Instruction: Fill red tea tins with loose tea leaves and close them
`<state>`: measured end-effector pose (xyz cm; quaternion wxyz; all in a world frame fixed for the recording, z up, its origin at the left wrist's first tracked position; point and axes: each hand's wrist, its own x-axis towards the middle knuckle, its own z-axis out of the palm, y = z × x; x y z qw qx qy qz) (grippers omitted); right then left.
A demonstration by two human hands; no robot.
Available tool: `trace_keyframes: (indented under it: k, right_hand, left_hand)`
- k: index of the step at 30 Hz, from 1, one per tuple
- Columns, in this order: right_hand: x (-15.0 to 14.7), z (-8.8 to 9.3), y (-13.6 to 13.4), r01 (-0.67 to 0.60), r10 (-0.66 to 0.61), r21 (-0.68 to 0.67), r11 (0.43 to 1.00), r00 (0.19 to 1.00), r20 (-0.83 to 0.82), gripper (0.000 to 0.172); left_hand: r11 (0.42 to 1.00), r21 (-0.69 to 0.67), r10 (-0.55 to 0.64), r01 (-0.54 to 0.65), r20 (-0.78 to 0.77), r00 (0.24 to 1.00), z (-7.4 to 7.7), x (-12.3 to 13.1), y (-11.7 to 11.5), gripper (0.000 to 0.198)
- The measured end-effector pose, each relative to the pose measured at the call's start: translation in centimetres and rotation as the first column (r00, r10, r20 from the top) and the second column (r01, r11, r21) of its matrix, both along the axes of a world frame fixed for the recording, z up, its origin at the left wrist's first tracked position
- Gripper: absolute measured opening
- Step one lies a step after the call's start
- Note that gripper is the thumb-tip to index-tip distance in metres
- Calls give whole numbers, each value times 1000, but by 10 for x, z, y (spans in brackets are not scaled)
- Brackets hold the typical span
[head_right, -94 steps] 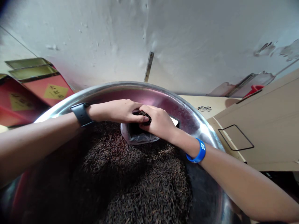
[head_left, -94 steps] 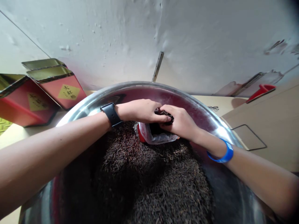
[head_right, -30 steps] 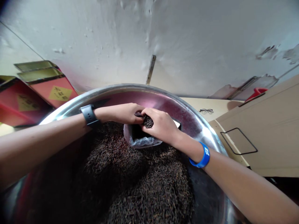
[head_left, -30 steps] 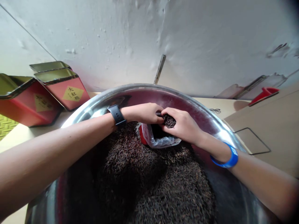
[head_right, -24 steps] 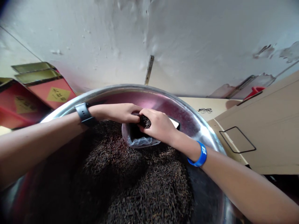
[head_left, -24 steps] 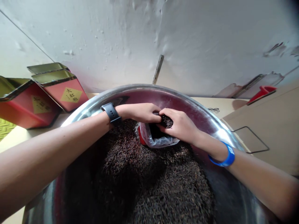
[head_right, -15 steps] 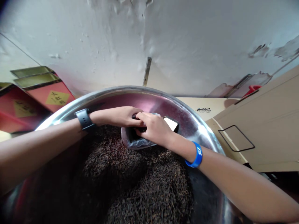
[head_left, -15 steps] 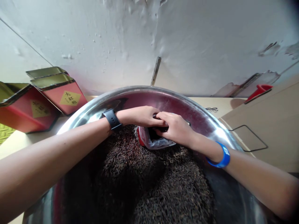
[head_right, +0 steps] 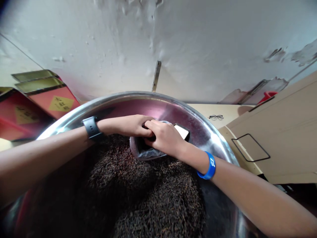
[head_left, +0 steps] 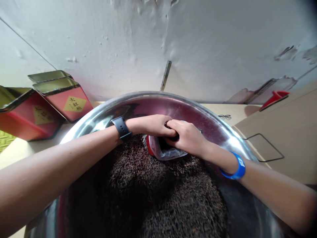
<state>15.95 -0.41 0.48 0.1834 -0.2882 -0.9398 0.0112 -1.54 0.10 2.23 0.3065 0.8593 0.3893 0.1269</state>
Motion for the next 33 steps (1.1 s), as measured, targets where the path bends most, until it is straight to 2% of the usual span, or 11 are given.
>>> trace_keyframes:
  k: [12,16,21,24,27,30,33]
  right_hand:
    - [0,2,-1,-12,11,-11,1000,1000,-9,19]
    - [0,1,0,-10,10,4,1000,1000,-8,25]
    - [3,3,2,-50,51,35,998,998,-44,33]
    - [5,5,3,-59,60,24,998,997,-47,30]
    - [5,6,2,-43,43,-2,999,999,-27,28]
    - [3,6,1,-43,43,-26,999,999,-5,24]
    - [1,5,-1,-59,59,-27,998,998,0,16]
  left_hand:
    - [999,5,-41,41,-3,999,1,-2,1,32]
    - [999,16,-43,43,-10,999,1,-3,2,35]
    - [996,85,-22,23,-13,1000,-6,-5,6,26]
    - [996,80,-33,35,-20,999,-7,-8,9,26]
    - [998,-6,-61,60,-15,998,-1,-11,8,30]
    - [990,-78,-112,116,55,992,4,-9,5,34]
    - [990,-31,-134,138,88,987,4,-4,0,33]
